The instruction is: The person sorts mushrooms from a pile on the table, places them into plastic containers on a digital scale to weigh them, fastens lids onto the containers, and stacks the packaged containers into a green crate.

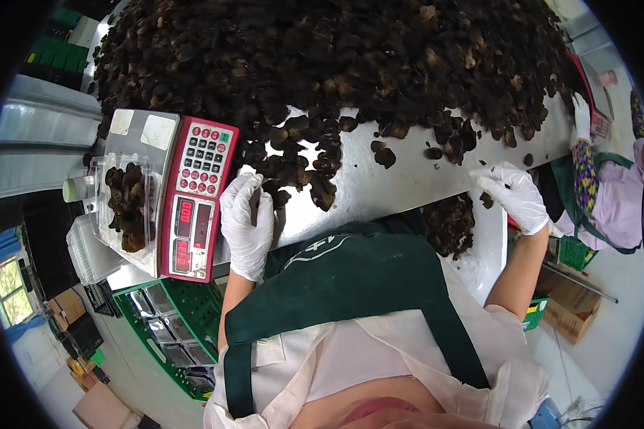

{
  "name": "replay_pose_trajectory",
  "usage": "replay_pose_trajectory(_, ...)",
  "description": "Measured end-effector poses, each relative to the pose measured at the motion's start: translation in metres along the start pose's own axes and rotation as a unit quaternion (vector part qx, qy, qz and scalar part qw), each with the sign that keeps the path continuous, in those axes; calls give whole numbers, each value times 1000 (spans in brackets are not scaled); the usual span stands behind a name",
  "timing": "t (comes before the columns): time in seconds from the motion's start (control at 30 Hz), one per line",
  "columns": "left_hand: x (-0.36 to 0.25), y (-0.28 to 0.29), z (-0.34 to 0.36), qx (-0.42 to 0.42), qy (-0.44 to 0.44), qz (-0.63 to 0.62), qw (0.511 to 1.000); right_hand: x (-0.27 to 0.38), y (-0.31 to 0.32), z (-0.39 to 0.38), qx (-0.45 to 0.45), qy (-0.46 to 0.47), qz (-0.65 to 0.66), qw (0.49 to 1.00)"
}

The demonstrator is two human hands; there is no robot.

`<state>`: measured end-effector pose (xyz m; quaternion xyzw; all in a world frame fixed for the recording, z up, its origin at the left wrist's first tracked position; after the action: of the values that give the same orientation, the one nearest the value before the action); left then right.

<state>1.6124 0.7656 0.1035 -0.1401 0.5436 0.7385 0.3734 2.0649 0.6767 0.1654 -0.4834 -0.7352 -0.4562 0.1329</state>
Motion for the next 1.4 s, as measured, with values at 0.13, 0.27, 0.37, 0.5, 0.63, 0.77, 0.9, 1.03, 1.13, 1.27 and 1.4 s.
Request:
replay_pose_trajectory(0.13, -14, -12, -6, 35, 31, 57, 997, 81, -65, 11, 14, 289, 30, 957)
replay_pose_trajectory(0.27, -16, -25, -13, 41, 31, 89, 995, 119, -166, 34, 68, 393, -91, 913)
replay_pose_trajectory(0.37, -11, -23, -16, 32, 40, 92, 994, 134, -202, 23, 12, 443, -116, 889)
replay_pose_trajectory(0.5, -7, -22, -14, 24, 39, 75, 996, 119, -234, 42, 5, 360, -160, 919)
replay_pose_trajectory(0.63, -4, -20, -17, 15, 20, 104, 994, 103, -231, 52, 173, 237, 235, 927)
replay_pose_trajectory(0.77, -3, -21, -21, 20, 28, 102, 994, 93, -220, 50, 225, 108, 350, 903)
replay_pose_trajectory(0.9, -2, -23, -16, 7, 26, 87, 996, 88, -208, 57, 257, 92, 402, 874)
replay_pose_trajectory(1.03, -3, -26, -17, 9, 15, 96, 995, 80, -205, 53, 298, 64, 496, 813)
replay_pose_trajectory(1.13, -5, -24, -16, 23, 23, 102, 994, 71, -204, 57, 332, 87, 517, 784)
replay_pose_trajectory(1.27, -6, -22, -20, 32, 20, 102, 994, 74, -200, 45, 328, 71, 525, 782)
replay_pose_trajectory(1.4, -2, -22, -20, 38, 23, 83, 996, 63, -161, 29, 195, -14, 383, 903)
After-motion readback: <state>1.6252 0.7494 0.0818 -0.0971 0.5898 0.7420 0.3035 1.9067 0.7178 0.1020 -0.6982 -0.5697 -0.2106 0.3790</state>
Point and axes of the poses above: each hand's wrist, its own z-axis towards the middle knuckle, its own y-axis out of the back of the hand, x = y × z, the point moved 6 cm from there along z, towards the middle knuckle, and after that the axes turned 7 degrees about z, right-handed, at the moved point
